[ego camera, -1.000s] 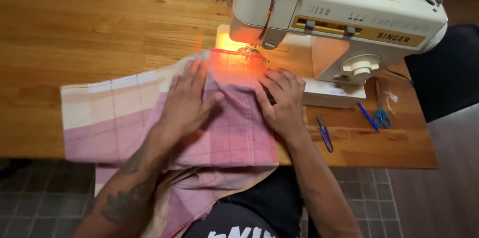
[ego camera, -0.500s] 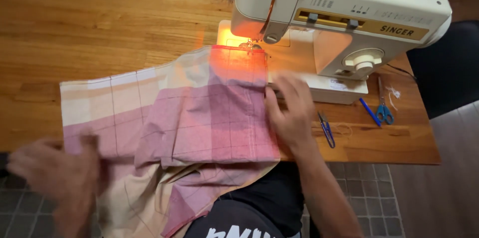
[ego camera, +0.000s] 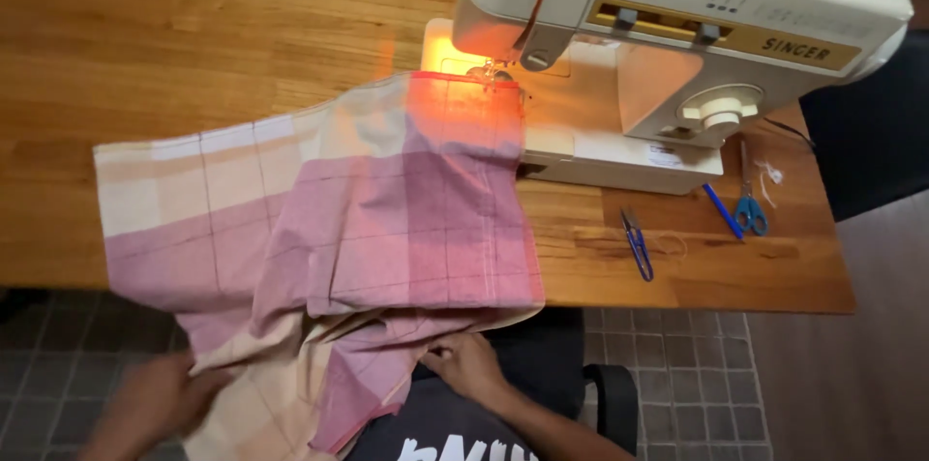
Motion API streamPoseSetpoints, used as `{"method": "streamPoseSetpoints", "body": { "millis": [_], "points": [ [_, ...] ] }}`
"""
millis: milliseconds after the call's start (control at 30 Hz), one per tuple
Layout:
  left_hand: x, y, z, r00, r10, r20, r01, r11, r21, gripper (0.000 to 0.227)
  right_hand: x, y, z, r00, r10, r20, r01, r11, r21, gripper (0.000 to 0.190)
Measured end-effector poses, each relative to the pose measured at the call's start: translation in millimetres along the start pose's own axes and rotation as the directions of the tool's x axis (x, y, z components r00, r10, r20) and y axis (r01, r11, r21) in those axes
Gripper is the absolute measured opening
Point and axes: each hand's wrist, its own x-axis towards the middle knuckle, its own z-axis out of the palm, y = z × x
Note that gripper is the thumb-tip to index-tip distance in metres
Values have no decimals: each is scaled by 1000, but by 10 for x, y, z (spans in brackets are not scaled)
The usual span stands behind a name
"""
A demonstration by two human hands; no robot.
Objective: Sewing a piece of checkered fabric using a Singer sewing machine and adjusting it with a small tool.
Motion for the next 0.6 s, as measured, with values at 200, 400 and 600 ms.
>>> {"method": "streamPoseSetpoints", "body": {
  "millis": [200, 400, 600],
  "points": [
    [19, -289, -825, 995, 66, -77, -58, 993, 101, 35, -608, -364, -999, 985, -98, 145, -7, 808, 589, 17],
    [-868, 1365, -1495, 670, 414, -617, -715, 586, -383, 61, -1053, -821, -2396, 922, -313, -229, 343, 385, 857, 14],
    [-573, 2068, -1494, 312, 400, -862, -918, 361, -164, 26, -1035, -1316, -2314, 947, -190, 259, 149, 974, 170, 24]
  ]
}}
